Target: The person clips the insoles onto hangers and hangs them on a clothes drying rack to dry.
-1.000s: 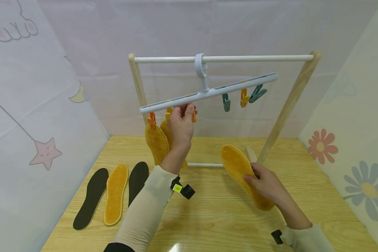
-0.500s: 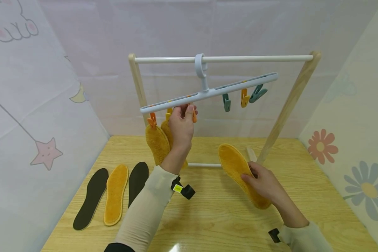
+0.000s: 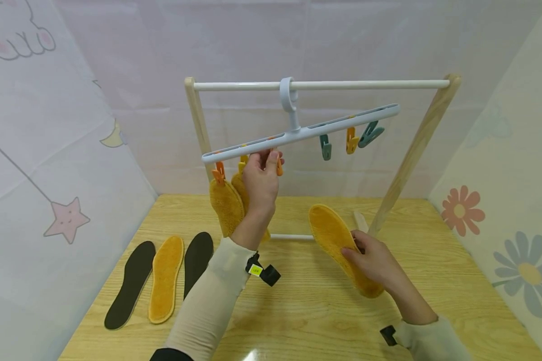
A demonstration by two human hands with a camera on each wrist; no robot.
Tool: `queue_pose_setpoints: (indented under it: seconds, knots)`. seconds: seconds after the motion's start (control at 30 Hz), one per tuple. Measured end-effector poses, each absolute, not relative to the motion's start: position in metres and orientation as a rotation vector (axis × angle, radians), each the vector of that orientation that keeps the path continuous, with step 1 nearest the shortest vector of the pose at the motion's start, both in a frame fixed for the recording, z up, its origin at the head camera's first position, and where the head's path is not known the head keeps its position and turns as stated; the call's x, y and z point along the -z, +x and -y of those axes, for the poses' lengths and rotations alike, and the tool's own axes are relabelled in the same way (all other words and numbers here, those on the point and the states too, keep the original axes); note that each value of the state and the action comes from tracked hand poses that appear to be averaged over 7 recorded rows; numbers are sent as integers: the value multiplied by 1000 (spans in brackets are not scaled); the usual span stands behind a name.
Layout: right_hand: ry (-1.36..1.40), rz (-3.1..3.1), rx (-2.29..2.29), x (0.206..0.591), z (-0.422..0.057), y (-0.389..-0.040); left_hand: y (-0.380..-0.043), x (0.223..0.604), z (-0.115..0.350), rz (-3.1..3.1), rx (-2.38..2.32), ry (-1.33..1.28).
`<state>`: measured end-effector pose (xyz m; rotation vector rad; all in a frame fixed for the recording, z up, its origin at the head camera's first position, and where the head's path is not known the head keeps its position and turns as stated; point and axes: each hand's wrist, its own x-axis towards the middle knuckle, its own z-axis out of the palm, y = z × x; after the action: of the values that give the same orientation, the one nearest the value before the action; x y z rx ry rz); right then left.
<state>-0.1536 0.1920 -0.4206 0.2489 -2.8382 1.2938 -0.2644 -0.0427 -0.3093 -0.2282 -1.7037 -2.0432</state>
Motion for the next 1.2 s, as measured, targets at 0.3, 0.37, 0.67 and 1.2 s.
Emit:
queue_pose_setpoints:
  seconds: [0.3, 0.37, 0.67, 1.2]
  knots:
    - [240, 2834, -1321, 419, -188, -154, -264, 309, 42, 1700, 2063, -225]
    - [237, 2832, -1323, 418, -187, -154, -264, 309, 42, 1698, 2063, -227]
    - [242, 2809, -1359, 412, -181, -153, -264, 310, 41, 1680, 2073, -228]
    - [248, 2810, -1378, 408, -173, -157, -264, 309, 42, 1688, 2091, -213]
